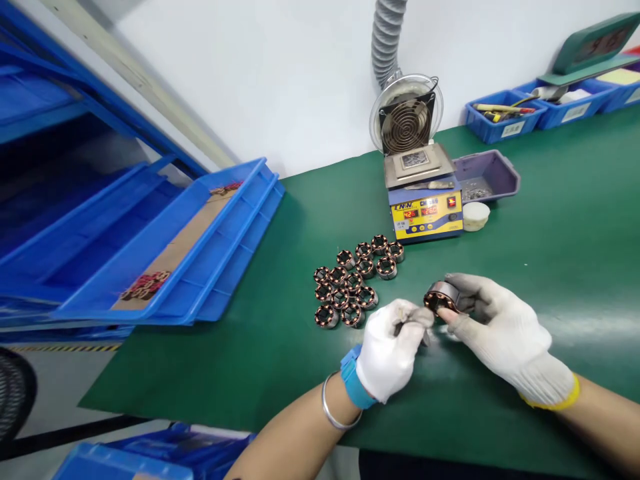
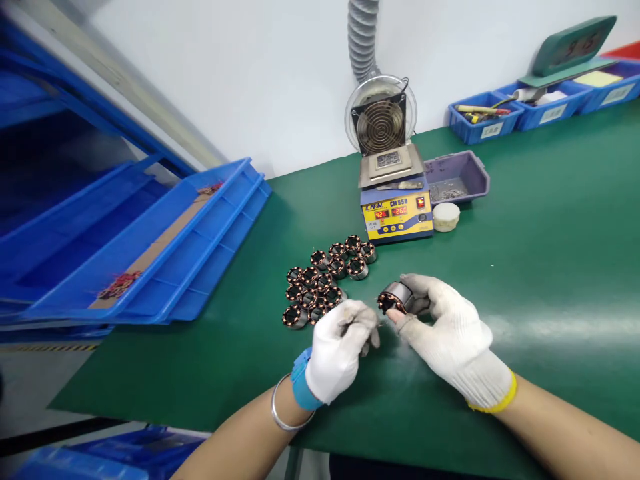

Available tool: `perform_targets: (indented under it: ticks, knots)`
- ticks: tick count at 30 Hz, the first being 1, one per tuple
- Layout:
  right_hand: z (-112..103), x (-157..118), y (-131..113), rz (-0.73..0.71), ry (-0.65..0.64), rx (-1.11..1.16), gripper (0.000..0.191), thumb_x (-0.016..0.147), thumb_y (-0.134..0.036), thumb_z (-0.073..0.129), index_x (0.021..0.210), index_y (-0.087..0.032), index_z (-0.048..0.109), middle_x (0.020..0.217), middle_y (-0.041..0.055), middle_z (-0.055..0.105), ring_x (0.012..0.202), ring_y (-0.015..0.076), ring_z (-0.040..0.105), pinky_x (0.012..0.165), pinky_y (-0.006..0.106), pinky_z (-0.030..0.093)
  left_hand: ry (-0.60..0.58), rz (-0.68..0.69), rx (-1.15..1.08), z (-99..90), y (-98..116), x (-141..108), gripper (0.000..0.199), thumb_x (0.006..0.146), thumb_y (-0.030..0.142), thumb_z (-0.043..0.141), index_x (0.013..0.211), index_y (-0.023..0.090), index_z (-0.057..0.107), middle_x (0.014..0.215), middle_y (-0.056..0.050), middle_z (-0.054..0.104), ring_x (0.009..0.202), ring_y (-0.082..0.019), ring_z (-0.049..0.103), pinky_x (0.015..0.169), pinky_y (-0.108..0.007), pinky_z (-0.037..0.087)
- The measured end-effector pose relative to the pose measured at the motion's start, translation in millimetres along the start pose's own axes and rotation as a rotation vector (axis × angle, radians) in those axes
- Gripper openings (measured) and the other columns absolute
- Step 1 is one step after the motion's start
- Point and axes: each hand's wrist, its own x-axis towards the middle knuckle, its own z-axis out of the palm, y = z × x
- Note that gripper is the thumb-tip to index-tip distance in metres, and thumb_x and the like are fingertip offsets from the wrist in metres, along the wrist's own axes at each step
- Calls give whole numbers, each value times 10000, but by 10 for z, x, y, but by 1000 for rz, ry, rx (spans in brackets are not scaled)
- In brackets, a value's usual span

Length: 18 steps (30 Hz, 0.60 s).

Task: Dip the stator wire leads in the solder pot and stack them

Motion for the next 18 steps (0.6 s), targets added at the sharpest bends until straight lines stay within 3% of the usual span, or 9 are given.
perform_targets:
  ticks: [2, 4, 9, 13, 16, 18]
  knots:
    - [-16, 21, 4, 16, 15, 4, 670, 654, -491, 772, 1208, -165, 582, 1040, 103, 686, 824, 210, 685, 615, 300, 609, 15, 197, -90, -36, 9, -72, 275, 955, 394, 561, 798, 174, 609, 649, -2, 606, 491, -86, 496, 462, -202, 400]
    - [-30, 32, -4, 37, 24, 32, 683, 639, -486, 783, 1203, -160, 578, 1021, 106, 690, 794, 207, 683, 596, 298, 604, 87, 276, -225, -49, -26, -118, 258, 971, 387, 539, 829, 183, 608, 654, 1, 604, 495, -87, 516, 440, -187, 391]
    - [-46, 25, -7, -25, 59, 71, 654, 630, -472, 796, 1159, -144, 598, 1011, 121, 694, 797, 201, 678, 647, 304, 605, 200, 43, -406, 32, -260, -71, 321, 1005, 468, 435, 929, 184, 566, 693, 2, 624, 503, -81, 513, 454, -175, 392]
    - [-152, 155, -118, -108, 129, -8, 616, 642, -457, 777, 1153, -144, 631, 1026, 119, 696, 819, 195, 679, 709, 303, 601, 80, -132, -335, 103, -318, 29, 410, 969, 563, 453, 979, 162, 537, 746, -24, 644, 528, -94, 532, 501, -209, 421]
    - [-315, 499, -449, -216, 205, -218, 590, 679, -441, 743, 1197, -176, 648, 1053, 90, 695, 843, 178, 674, 778, 299, 586, -52, -225, -237, 152, -260, 61, 360, 925, 510, 554, 926, 151, 551, 750, -28, 628, 569, -105, 542, 550, -229, 437]
    - [-403, 856, -793, -325, 244, -480, 554, 717, -437, 719, 1220, -212, 654, 1066, 62, 692, 885, 180, 663, 848, 324, 559, -99, -244, -160, 178, -231, 64, 273, 893, 419, 609, 898, 147, 581, 725, -15, 603, 599, -110, 529, 584, -238, 437]
